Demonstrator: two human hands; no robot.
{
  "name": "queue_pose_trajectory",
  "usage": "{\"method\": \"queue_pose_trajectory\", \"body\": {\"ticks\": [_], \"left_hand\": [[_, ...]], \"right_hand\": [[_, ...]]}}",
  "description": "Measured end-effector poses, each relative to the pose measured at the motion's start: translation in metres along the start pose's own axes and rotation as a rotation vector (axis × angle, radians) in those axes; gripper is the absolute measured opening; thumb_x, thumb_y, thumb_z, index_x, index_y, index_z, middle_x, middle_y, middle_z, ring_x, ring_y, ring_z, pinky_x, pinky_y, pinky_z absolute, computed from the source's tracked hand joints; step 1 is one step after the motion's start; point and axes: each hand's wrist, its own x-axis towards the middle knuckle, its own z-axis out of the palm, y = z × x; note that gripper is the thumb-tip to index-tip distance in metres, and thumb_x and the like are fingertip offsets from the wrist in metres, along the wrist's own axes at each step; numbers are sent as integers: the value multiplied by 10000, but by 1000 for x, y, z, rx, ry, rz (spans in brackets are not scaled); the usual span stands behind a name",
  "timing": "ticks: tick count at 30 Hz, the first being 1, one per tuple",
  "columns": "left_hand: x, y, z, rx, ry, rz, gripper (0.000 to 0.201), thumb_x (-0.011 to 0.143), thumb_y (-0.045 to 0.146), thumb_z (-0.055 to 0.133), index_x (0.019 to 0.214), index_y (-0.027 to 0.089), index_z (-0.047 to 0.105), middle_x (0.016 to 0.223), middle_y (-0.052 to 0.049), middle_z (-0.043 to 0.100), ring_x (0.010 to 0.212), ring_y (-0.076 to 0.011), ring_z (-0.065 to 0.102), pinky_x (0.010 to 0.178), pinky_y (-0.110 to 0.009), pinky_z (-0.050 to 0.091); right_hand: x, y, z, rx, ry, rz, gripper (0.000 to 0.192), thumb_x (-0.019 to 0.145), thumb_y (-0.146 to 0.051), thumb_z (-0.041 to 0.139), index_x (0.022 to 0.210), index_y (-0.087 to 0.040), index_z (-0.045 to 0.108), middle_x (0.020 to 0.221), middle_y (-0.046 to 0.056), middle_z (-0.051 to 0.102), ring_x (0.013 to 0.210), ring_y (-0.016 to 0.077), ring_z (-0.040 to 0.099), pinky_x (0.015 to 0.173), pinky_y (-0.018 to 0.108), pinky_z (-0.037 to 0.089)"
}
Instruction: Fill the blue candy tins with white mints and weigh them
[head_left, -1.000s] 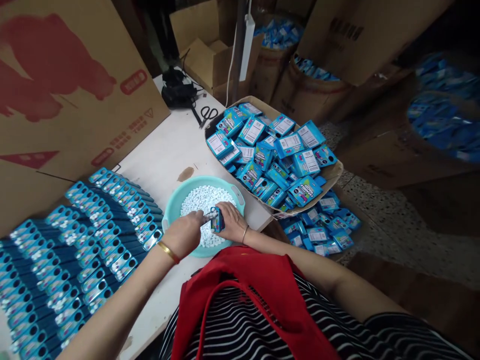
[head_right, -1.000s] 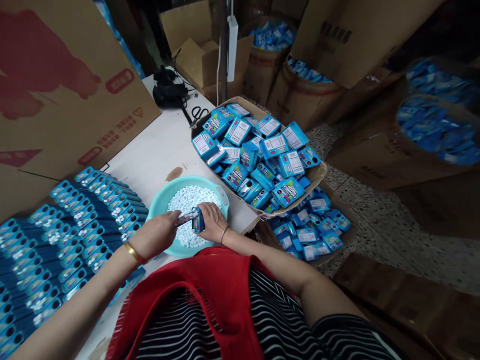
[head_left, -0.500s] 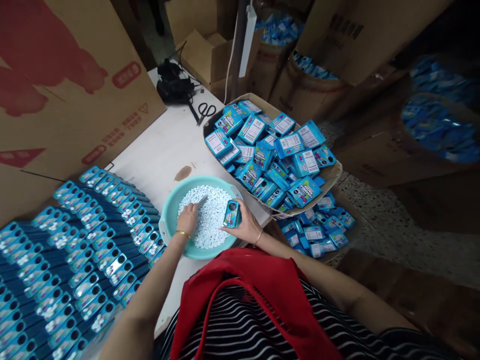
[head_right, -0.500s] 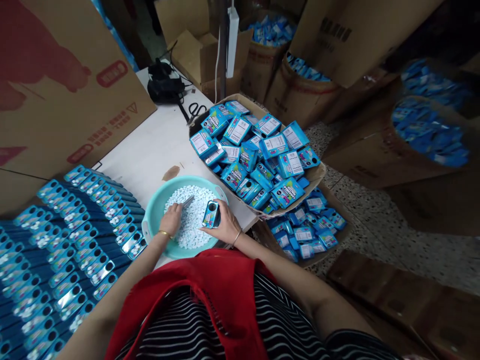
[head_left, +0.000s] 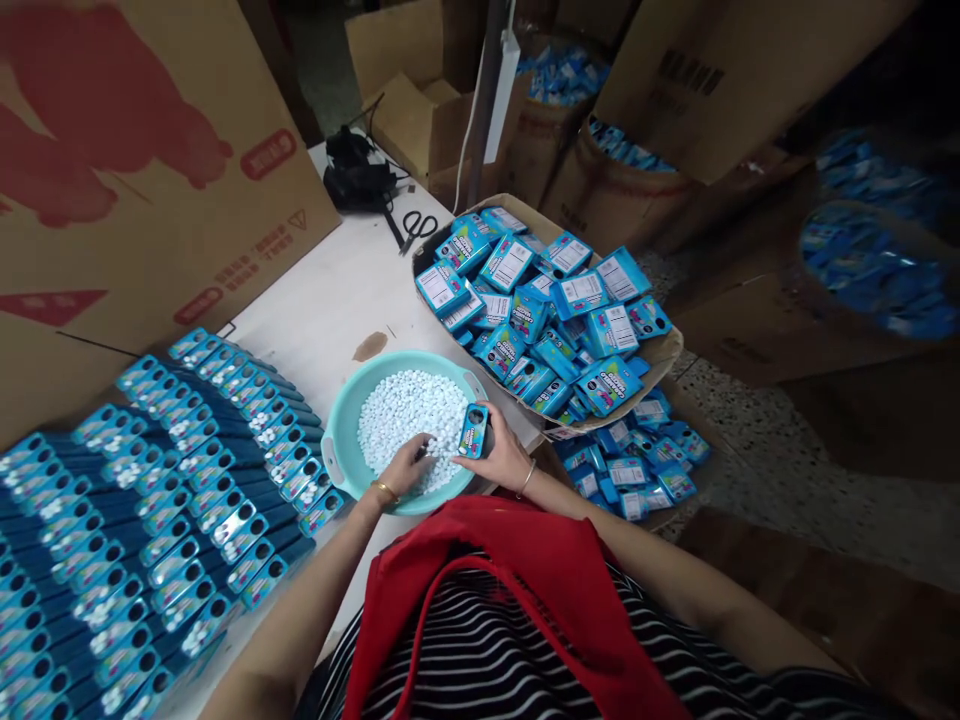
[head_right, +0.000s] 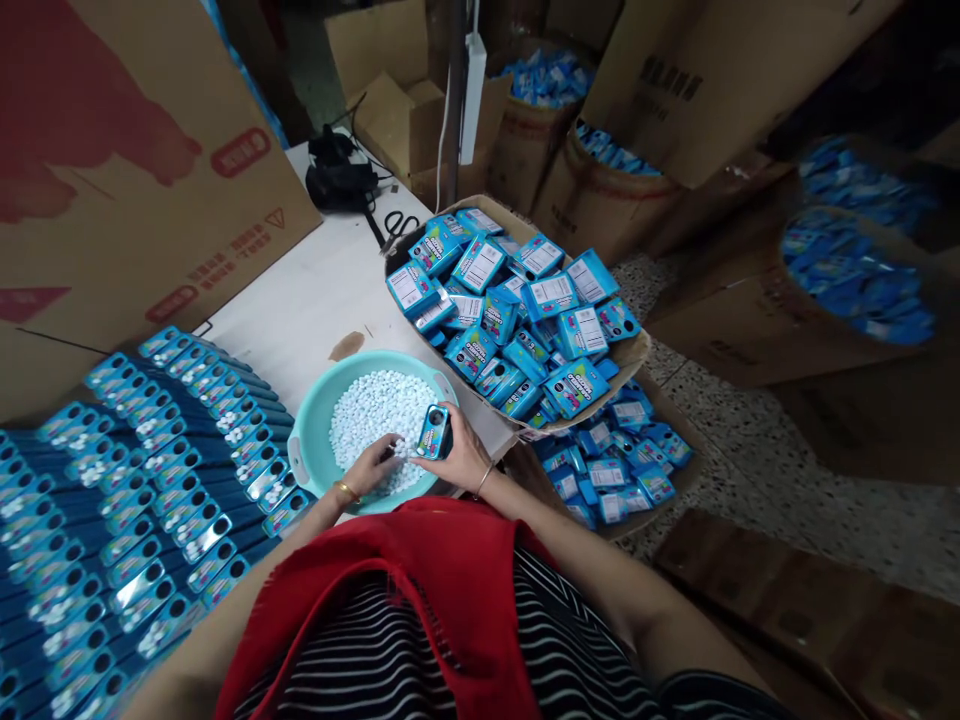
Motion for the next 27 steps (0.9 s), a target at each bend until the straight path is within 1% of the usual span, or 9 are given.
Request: {"method": "queue_pose_trajectory", "body": {"ticks": [2, 5, 8, 11, 15, 19, 22, 24, 27], "left_hand": [[-11, 4, -19, -49, 30, 12, 327, 866, 284, 457, 1166, 154, 480, 939, -18, 587, 773, -111, 534, 755, -247, 460], [-30, 14, -57, -96, 65, 53, 331, 863, 326, 471, 1150, 163, 491, 943, -20, 580, 766, -113, 514, 749, -251, 444], [-44, 30, -92, -44, 57, 88, 329, 870, 355, 464, 1140, 172, 503, 916, -21, 582, 761, -125, 514, 729, -257, 441], [-49, 50, -113, 69, 6, 120, 303, 860, 315, 472, 1114, 159, 525, 922, -42, 601, 791, -146, 539, 736, -271, 445], [-45, 84, -118, 352, -78, 57, 212, 846, 169, 438, 1015, 136, 561, 902, -77, 623, 810, -174, 574, 741, -292, 448], [-49, 130, -111, 705, -114, -88, 304, 870, 70, 322, 1091, 98, 530, 991, -140, 613, 814, -218, 619, 680, -325, 465], [-55, 150, -112, 860, -127, -77, 368, 876, 38, 266, 1094, 125, 549, 990, -126, 592, 853, -239, 626, 645, -321, 469], [-53, 143, -114, 861, -83, -64, 373, 884, 54, 279, 1121, 158, 549, 981, -100, 584, 858, -226, 622, 650, -309, 469], [-32, 98, -110, 775, 92, -113, 334, 902, 122, 325, 1167, 167, 524, 1027, -99, 567, 857, -209, 606, 675, -307, 474]], "right_hand": [[-1, 0, 1, -19, -17, -27, 888, 608, -430, 806, 1317, -193, 328, 1281, 162, 495, 1209, 307, 496, 1026, 477, 413], [1, 2, 8, -65, -17, -62, 889, 611, -433, 801, 1319, -186, 324, 1288, 166, 488, 1219, 309, 484, 1029, 470, 413], [8, 2, 19, -144, -14, -99, 894, 611, -424, 800, 1325, -161, 332, 1289, 180, 487, 1224, 320, 471, 1038, 473, 407], [16, 1, 30, -224, -35, -175, 881, 617, -419, 787, 1328, -132, 353, 1281, 195, 493, 1233, 331, 454, 1050, 488, 394], [21, 1, 42, -311, -55, -286, 796, 669, -426, 727, 1314, -109, 384, 1277, 197, 501, 1241, 339, 435, 1075, 511, 363], [21, 6, 50, -334, -50, -323, 771, 680, -416, 708, 1303, -91, 390, 1275, 205, 504, 1251, 350, 429, 1085, 516, 356], [21, 10, 51, -285, -39, -303, 804, 669, -432, 720, 1317, -115, 364, 1272, 196, 504, 1250, 343, 440, 1072, 516, 376], [21, 12, 47, -248, -23, -263, 833, 653, -435, 745, 1321, -134, 349, 1270, 190, 501, 1241, 336, 454, 1057, 514, 395], [20, 12, 38, -183, -1, -204, 874, 625, -422, 789, 1317, -149, 331, 1270, 183, 495, 1228, 324, 473, 1037, 491, 424]]}}
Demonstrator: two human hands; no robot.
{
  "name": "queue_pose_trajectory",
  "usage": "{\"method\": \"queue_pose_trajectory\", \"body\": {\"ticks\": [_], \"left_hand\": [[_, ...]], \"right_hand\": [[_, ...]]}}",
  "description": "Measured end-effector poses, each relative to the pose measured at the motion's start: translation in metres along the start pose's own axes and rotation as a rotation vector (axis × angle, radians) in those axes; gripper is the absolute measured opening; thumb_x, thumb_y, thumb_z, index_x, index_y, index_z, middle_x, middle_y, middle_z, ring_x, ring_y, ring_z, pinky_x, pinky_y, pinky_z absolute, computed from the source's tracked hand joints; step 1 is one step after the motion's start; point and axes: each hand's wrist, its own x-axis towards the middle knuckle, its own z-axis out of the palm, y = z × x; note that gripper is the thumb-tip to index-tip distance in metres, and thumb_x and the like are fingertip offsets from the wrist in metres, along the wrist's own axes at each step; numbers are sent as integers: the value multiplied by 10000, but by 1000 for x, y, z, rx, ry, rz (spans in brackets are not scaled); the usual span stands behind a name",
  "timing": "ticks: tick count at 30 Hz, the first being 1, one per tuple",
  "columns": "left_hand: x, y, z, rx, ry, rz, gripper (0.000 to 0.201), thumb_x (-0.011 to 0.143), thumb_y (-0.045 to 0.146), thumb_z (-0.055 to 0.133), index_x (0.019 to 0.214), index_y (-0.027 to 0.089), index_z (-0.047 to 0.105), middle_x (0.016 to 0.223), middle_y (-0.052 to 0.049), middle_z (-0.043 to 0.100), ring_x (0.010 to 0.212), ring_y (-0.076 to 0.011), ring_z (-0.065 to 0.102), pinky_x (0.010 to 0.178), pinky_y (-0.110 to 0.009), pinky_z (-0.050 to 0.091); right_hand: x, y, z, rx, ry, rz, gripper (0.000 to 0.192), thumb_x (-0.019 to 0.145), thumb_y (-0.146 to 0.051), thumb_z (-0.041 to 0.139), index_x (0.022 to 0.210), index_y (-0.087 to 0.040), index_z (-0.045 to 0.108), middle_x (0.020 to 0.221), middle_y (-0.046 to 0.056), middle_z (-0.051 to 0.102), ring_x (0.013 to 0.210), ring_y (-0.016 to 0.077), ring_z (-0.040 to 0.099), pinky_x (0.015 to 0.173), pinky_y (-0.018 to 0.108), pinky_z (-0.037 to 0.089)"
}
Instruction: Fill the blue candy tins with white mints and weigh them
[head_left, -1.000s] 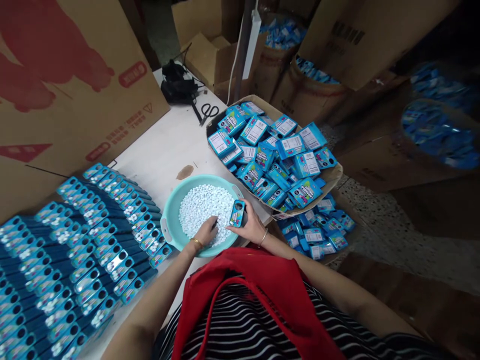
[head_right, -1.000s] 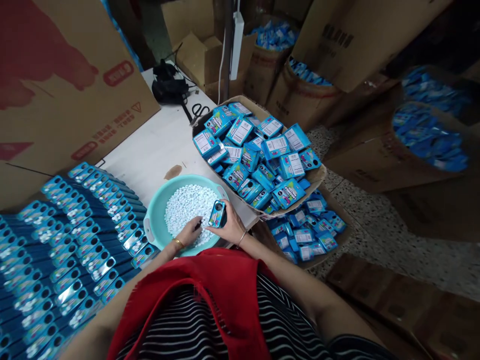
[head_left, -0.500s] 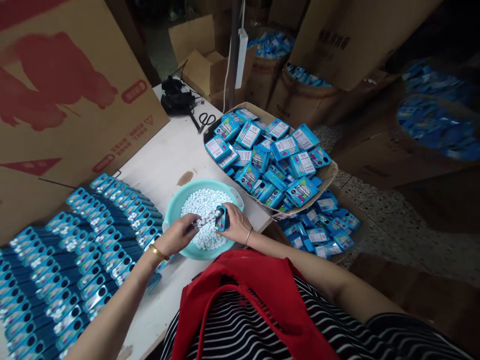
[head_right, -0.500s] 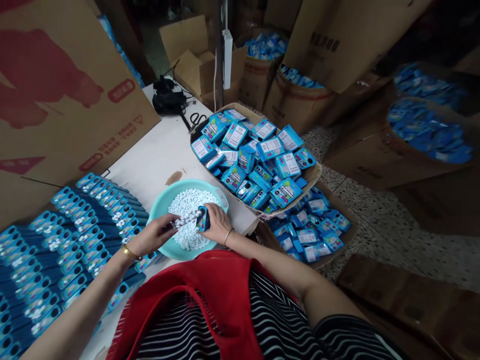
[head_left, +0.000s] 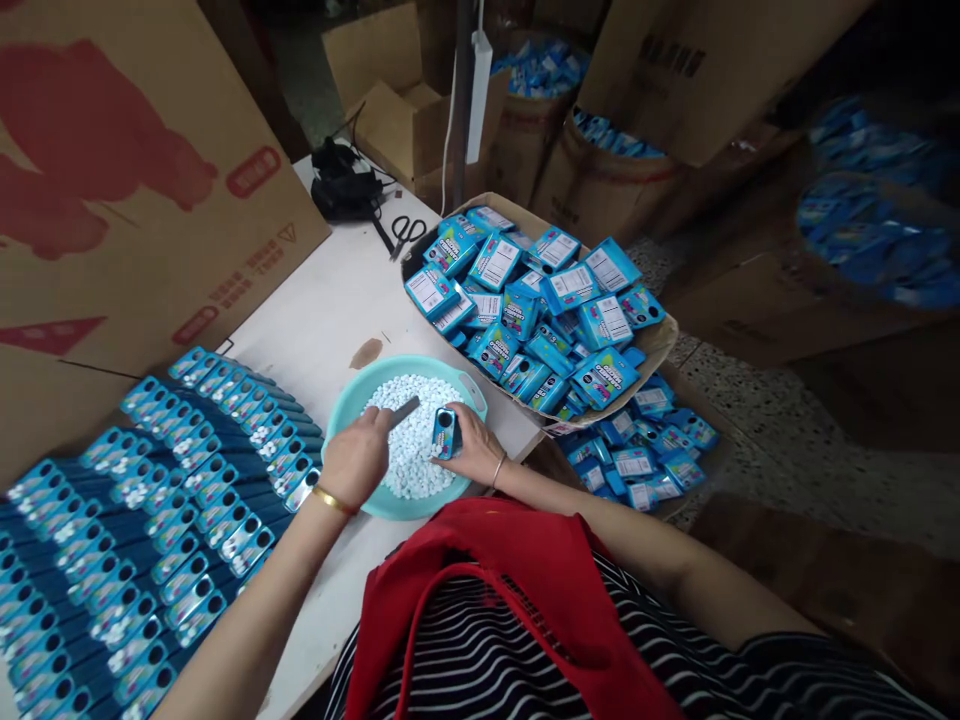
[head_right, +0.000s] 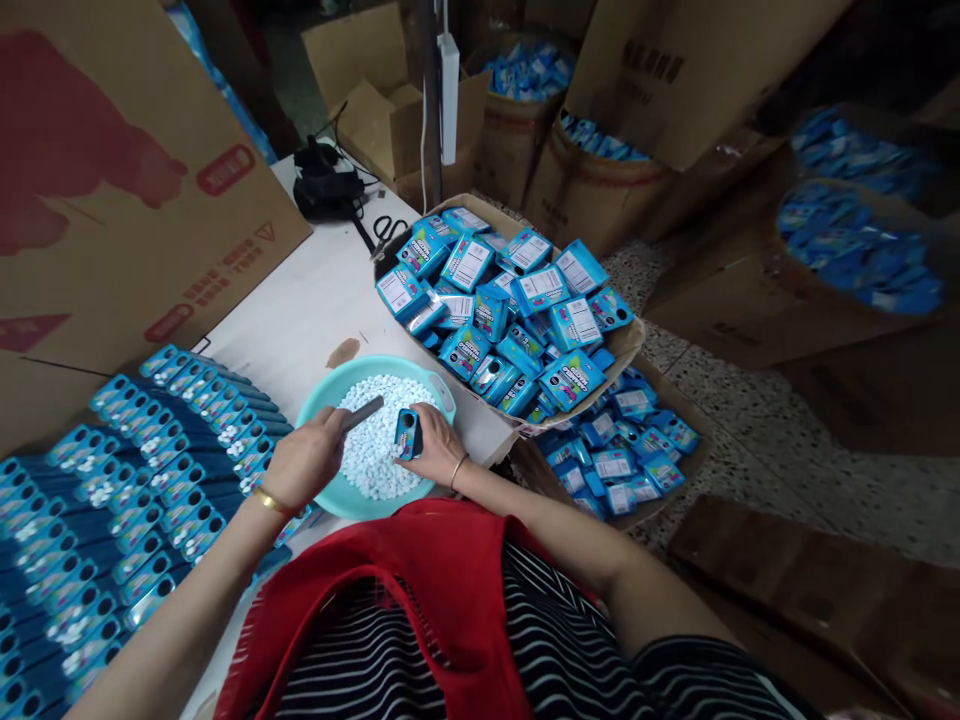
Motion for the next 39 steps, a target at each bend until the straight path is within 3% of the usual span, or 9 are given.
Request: {"method": "queue_pose_trajectory", "body": {"ticks": [4, 8, 12, 16, 23, 27, 30, 34, 39], "left_hand": [[46, -27, 79, -178, 22, -73, 356, 873, 67, 311, 1143, 124, 535, 1100, -148, 538, 1045, -251, 528, 859, -376, 457], [61, -17, 138, -289, -8, -40, 351, 862, 45, 308, 1118, 133, 533, 1144, -152, 523, 1097, -242, 480, 937, -392, 425], [48, 10, 162, -440, -43, 37, 329, 821, 42, 396, 1100, 163, 521, 1135, -119, 535, 1075, -222, 494, 935, -360, 419], [38, 22, 167, -629, -73, 99, 333, 789, 63, 446, 1101, 170, 496, 1025, -75, 571, 926, -175, 549, 861, -309, 442], [22, -8, 139, -876, -31, 147, 261, 833, 262, 476, 1079, 174, 471, 939, -14, 554, 770, -113, 507, 742, -250, 437], [4, -34, 93, -928, 17, 162, 277, 853, 336, 474, 1080, 178, 479, 884, 2, 532, 709, -107, 458, 697, -246, 408], [-5, -42, 55, -838, -26, 204, 269, 861, 324, 466, 1084, 177, 494, 817, 8, 539, 685, -116, 458, 664, -247, 398], [-4, -29, 18, -575, -125, 216, 200, 826, 205, 476, 1011, 158, 536, 816, -29, 581, 734, -157, 530, 679, -276, 415], [-2, 16, -9, -144, -174, 70, 262, 833, 60, 380, 1039, 122, 530, 996, -125, 578, 751, -192, 613, 669, -312, 445]], "right_hand": [[-4, -1, -12, 78, 26, 54, 908, 613, -434, 808, 1322, -175, 304, 1285, 175, 479, 1246, 317, 465, 1041, 487, 419], [-9, -3, -21, 115, 1, 131, 896, 617, -422, 808, 1319, -183, 306, 1278, 168, 492, 1221, 311, 497, 1014, 475, 445], [-11, -4, -25, 139, -6, 181, 891, 614, -404, 811, 1319, -188, 311, 1282, 161, 500, 1216, 309, 506, 1006, 470, 453], [-12, -4, -25, 156, -5, 189, 912, 589, -390, 829, 1318, -192, 318, 1287, 158, 499, 1213, 311, 508, 1004, 472, 452], [-16, -4, -24, 126, -47, 138, 878, 624, -400, 800, 1321, -188, 310, 1289, 160, 488, 1223, 305, 498, 1012, 462, 448], [-11, -3, -15, 64, -41, 113, 891, 611, -391, 807, 1321, -169, 317, 1286, 171, 485, 1230, 312, 483, 1030, 469, 432], [-4, -1, -5, -6, -45, 71, 893, 612, -408, 801, 1327, -151, 332, 1286, 185, 484, 1243, 325, 465, 1039, 487, 420], [4, -1, 5, -71, -70, -20, 839, 652, -418, 756, 1330, -127, 356, 1289, 196, 484, 1258, 331, 437, 1060, 513, 392], [5, -1, 14, -91, -103, -69, 802, 673, -410, 726, 1335, -137, 366, 1310, 190, 476, 1296, 347, 395, 1093, 536, 347]]}}
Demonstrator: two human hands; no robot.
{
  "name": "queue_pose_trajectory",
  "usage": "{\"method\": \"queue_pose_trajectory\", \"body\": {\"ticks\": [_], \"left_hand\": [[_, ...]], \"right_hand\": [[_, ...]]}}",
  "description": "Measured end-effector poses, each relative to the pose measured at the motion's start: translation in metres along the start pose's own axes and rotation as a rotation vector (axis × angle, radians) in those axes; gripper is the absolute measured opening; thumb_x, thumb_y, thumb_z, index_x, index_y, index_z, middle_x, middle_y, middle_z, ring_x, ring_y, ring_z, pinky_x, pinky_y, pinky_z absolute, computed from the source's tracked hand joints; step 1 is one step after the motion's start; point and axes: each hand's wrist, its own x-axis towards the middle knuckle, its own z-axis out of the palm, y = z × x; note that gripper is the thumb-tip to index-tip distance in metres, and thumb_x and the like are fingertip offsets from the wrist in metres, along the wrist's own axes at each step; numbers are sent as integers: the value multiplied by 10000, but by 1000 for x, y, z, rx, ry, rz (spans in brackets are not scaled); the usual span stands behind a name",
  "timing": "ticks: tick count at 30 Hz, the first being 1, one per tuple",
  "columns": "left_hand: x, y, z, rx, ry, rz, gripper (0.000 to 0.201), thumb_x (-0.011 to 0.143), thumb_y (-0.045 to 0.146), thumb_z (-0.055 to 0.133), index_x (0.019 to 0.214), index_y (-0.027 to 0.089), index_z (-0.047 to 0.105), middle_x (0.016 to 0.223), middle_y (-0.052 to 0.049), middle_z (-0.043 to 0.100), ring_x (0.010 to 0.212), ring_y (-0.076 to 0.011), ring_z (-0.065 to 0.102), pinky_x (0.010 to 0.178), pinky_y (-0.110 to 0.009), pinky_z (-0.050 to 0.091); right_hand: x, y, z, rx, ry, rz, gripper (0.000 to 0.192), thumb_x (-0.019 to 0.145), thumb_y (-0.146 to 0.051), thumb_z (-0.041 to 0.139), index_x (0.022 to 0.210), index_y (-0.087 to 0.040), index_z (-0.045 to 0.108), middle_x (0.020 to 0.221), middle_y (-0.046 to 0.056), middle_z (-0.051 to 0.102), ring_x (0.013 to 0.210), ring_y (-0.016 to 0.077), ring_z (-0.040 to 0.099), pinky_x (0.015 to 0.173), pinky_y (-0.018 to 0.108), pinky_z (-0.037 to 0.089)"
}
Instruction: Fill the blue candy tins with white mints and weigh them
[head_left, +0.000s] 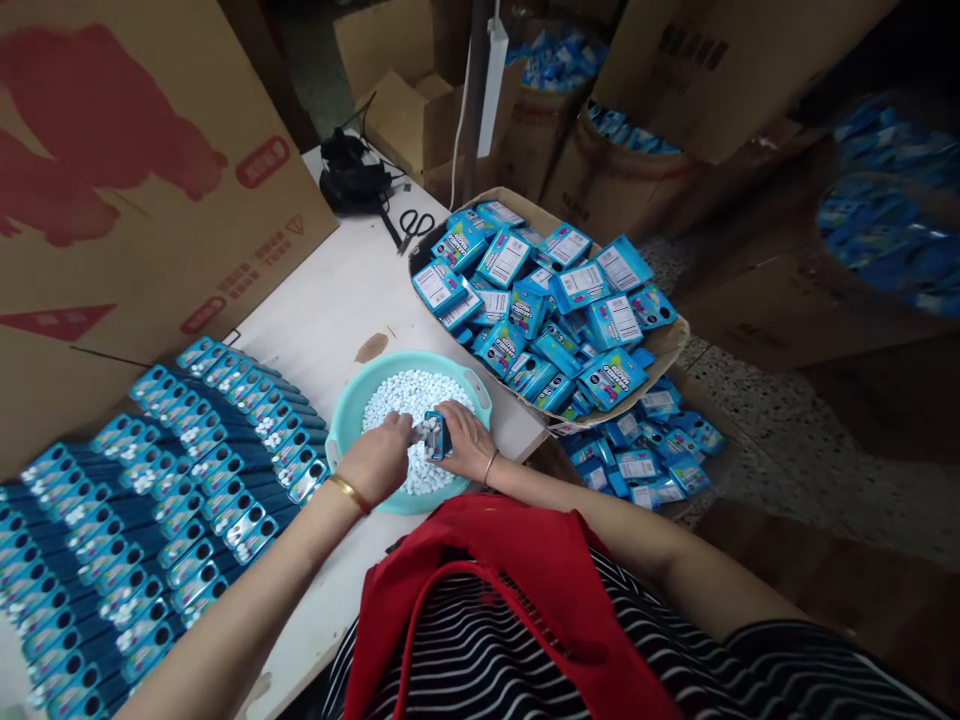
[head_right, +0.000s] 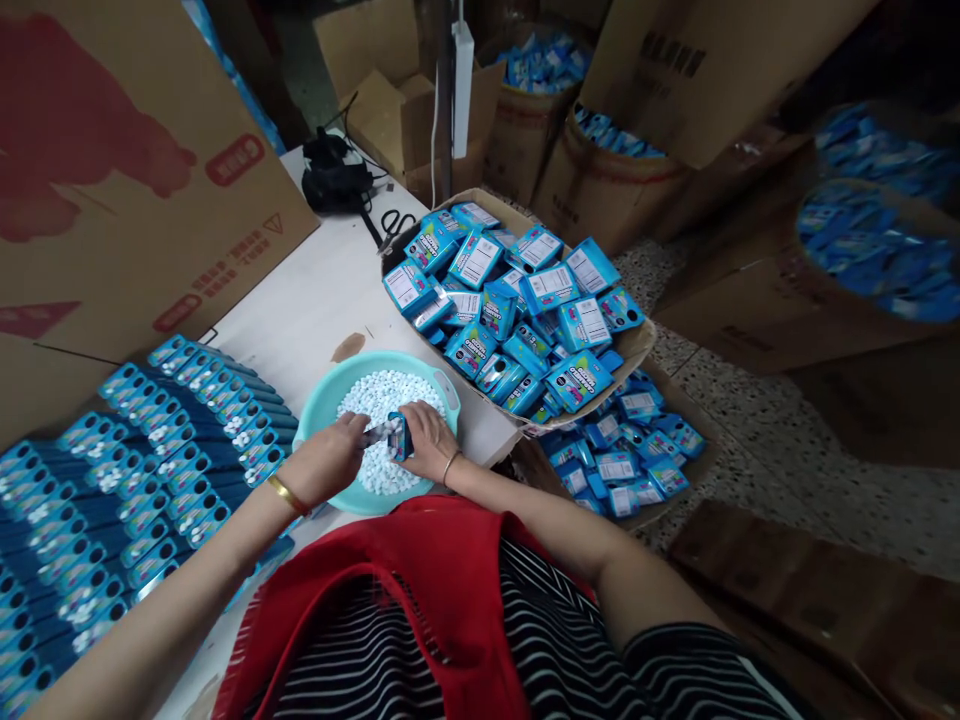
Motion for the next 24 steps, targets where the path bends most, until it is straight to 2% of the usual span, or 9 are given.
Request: {"method": "queue_pose_trajectory", "body": {"ticks": [2, 4, 7, 10, 12, 14, 16, 18, 24], "left_hand": [[-4, 17, -7, 125, -12, -23, 317, 853, 43, 323, 1086, 122, 523, 1044, -141, 553, 721, -195, 626, 624, -316, 450], [-8, 21, -13, 180, -27, -16, 337, 864, 45, 303, 1089, 134, 537, 1011, -126, 555, 736, -203, 633, 612, -312, 454], [-2, 1, -7, 140, 25, -29, 322, 884, 94, 336, 1124, 171, 537, 972, -89, 568, 763, -198, 619, 632, -307, 457], [26, -37, 26, 47, 158, -95, 320, 896, 136, 354, 1170, 176, 513, 1048, -97, 557, 836, -202, 590, 698, -318, 465], [52, -55, 59, -9, 170, -98, 337, 884, 103, 330, 1157, 148, 523, 1105, -128, 530, 973, -236, 550, 785, -343, 466], [74, -62, 92, -69, 155, -80, 357, 872, 72, 310, 1144, 134, 533, 1146, -145, 506, 1064, -250, 504, 869, -366, 452], [88, -60, 120, -114, 138, -52, 372, 868, 60, 299, 1156, 125, 525, 1175, -154, 494, 1116, -254, 472, 929, -382, 433], [91, -53, 139, -163, 123, -17, 382, 862, 51, 302, 1177, 122, 507, 1201, -160, 487, 1147, -253, 452, 963, -396, 419], [77, -34, 164, -375, 62, 119, 451, 752, 5, 427, 1168, 159, 502, 1191, -120, 533, 1092, -211, 514, 980, -371, 426]], "right_hand": [[0, 1, 2, 16, -4, 2, 818, 668, -422, 727, 1341, -148, 352, 1317, 188, 473, 1299, 351, 395, 1096, 544, 341], [0, 3, 2, 38, -1, 13, 839, 659, -431, 738, 1341, -148, 340, 1306, 191, 481, 1293, 351, 406, 1093, 544, 346], [-1, 6, -3, 68, 26, 49, 855, 650, -444, 758, 1332, -149, 334, 1286, 189, 492, 1273, 338, 433, 1080, 522, 372], [-2, 7, -12, 109, 61, 93, 888, 631, -448, 786, 1331, -163, 319, 1293, 182, 486, 1257, 321, 454, 1060, 492, 403], [-4, 5, -17, 141, 84, 131, 908, 619, -448, 799, 1331, -170, 308, 1295, 179, 484, 1247, 316, 467, 1044, 482, 419], [-6, 3, -23, 169, 100, 168, 908, 619, -447, 801, 1326, -170, 304, 1290, 178, 487, 1237, 315, 479, 1030, 478, 430], [-8, 0, -28, 189, 108, 201, 896, 624, -439, 799, 1321, -168, 306, 1291, 178, 487, 1233, 315, 485, 1022, 473, 437], [-11, -3, -34, 204, 111, 237, 892, 623, -428, 802, 1320, -175, 306, 1293, 174, 488, 1227, 314, 491, 1010, 468, 447], [-20, -9, -48, 227, 114, 275, 882, 623, -408, 805, 1327, -199, 315, 1297, 153, 496, 1218, 308, 504, 1004, 467, 450]]}}
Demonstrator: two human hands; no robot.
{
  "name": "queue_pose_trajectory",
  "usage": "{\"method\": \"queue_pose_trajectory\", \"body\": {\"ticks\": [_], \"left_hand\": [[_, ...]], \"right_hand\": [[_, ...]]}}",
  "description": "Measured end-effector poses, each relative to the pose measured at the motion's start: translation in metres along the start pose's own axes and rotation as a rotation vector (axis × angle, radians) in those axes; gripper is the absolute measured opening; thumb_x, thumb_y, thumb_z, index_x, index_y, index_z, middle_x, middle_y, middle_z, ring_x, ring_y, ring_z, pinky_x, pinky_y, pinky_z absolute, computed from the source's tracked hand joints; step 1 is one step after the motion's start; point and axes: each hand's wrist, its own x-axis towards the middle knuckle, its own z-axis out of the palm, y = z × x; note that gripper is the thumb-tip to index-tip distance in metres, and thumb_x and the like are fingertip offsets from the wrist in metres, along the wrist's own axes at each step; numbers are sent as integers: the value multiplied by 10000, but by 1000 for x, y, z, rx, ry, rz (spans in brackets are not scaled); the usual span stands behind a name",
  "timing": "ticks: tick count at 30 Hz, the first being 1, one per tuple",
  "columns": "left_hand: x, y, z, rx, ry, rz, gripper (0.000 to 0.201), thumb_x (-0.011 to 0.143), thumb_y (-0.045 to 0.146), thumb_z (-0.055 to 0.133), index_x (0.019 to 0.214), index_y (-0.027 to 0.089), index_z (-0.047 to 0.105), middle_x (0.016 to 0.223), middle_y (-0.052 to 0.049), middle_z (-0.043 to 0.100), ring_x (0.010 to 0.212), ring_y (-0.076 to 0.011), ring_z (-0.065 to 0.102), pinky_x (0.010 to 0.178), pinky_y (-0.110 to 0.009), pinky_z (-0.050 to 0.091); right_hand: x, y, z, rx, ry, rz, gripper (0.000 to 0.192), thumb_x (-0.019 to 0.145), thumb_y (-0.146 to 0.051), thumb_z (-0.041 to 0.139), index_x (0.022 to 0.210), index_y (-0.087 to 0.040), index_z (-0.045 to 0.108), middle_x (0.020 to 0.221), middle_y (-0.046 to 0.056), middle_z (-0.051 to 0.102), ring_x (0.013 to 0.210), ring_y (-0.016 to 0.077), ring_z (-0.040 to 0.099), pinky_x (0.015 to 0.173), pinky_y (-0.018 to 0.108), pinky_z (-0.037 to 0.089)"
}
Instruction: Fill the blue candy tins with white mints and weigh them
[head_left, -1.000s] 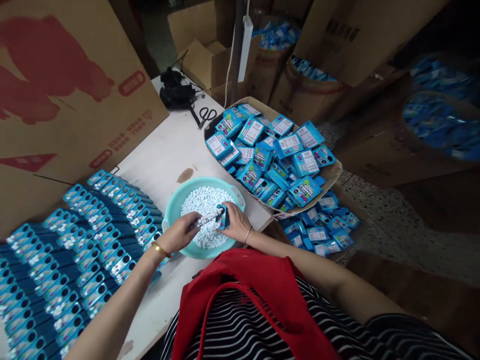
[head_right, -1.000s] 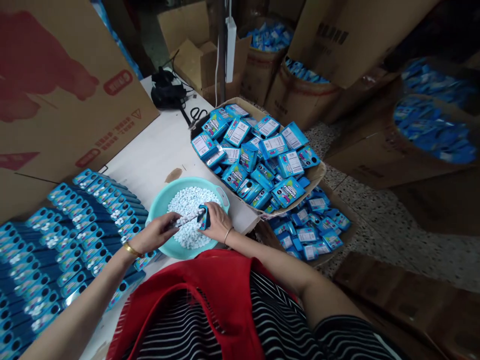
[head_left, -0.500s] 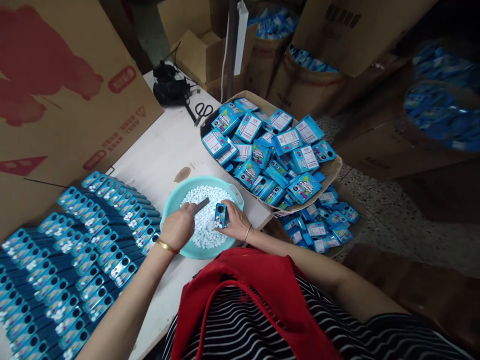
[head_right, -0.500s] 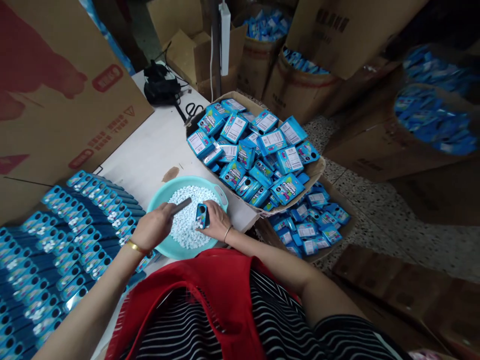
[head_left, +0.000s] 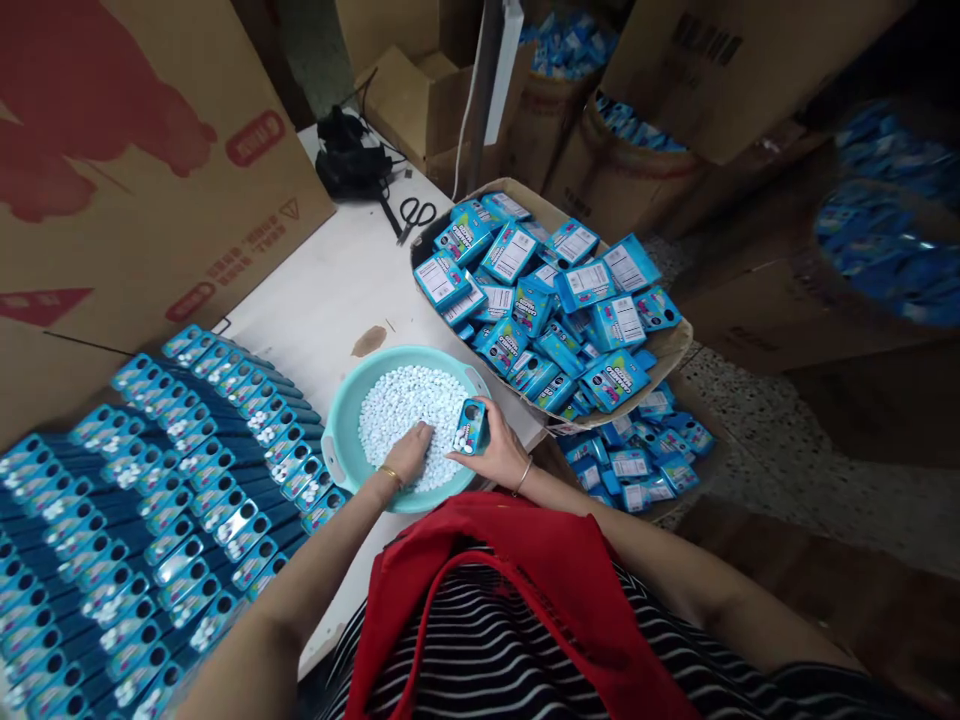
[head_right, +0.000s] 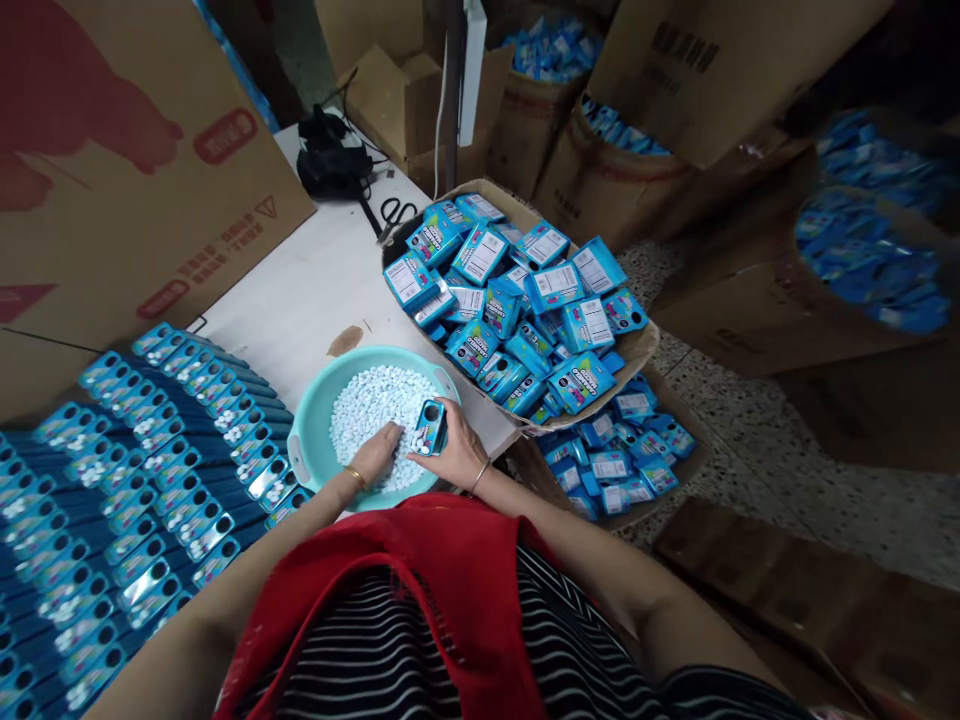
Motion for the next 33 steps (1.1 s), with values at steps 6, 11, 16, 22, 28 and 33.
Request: {"method": "queue_pose_trajectory", "body": {"ticks": [6, 11, 16, 22, 28, 33], "left_hand": [[-12, 8, 6, -237, 8, 58, 404, 787, 125, 455, 1190, 148, 489, 1083, -78, 598, 965, -176, 564, 897, -331, 468], [-31, 2, -31, -351, 55, 68, 365, 838, 293, 485, 1176, 156, 501, 946, -22, 600, 773, -135, 525, 754, -280, 458], [-55, 4, -94, -351, 120, 86, 356, 850, 363, 495, 1151, 174, 522, 873, 0, 567, 710, -120, 466, 693, -253, 412], [-64, 29, -137, -147, -3, 89, 288, 818, 283, 501, 1079, 173, 555, 832, -16, 588, 698, -137, 498, 665, -262, 417], [-50, 70, -141, 305, -123, -75, 223, 781, 74, 453, 953, 136, 580, 888, -97, 632, 829, -201, 613, 732, -299, 455], [-47, 113, -136, 512, -109, -142, 425, 832, 40, 346, 1245, 60, 447, 1058, -205, 582, 833, -258, 661, 669, -352, 492]], "right_hand": [[-9, -3, -5, 1, -35, -14, 904, 611, -421, 811, 1332, -204, 313, 1291, 149, 502, 1209, 306, 513, 1003, 468, 451], [-13, 0, -1, -19, -82, -36, 903, 604, -408, 815, 1323, -199, 311, 1293, 152, 492, 1214, 302, 507, 1013, 467, 444], [-4, 5, 19, -78, -58, -87, 928, 582, -402, 823, 1331, -192, 316, 1289, 160, 487, 1230, 318, 483, 1032, 487, 423], [15, 7, 42, -182, -86, -177, 884, 611, -392, 794, 1333, -140, 350, 1278, 194, 487, 1231, 337, 456, 1024, 525, 420], [16, 16, 57, -249, -128, -249, 859, 624, -370, 775, 1338, -131, 360, 1303, 198, 480, 1292, 362, 392, 1100, 537, 336], [18, 20, 63, -204, -125, -227, 843, 627, -365, 763, 1323, -137, 345, 1292, 199, 487, 1289, 354, 407, 1093, 534, 347]]}}
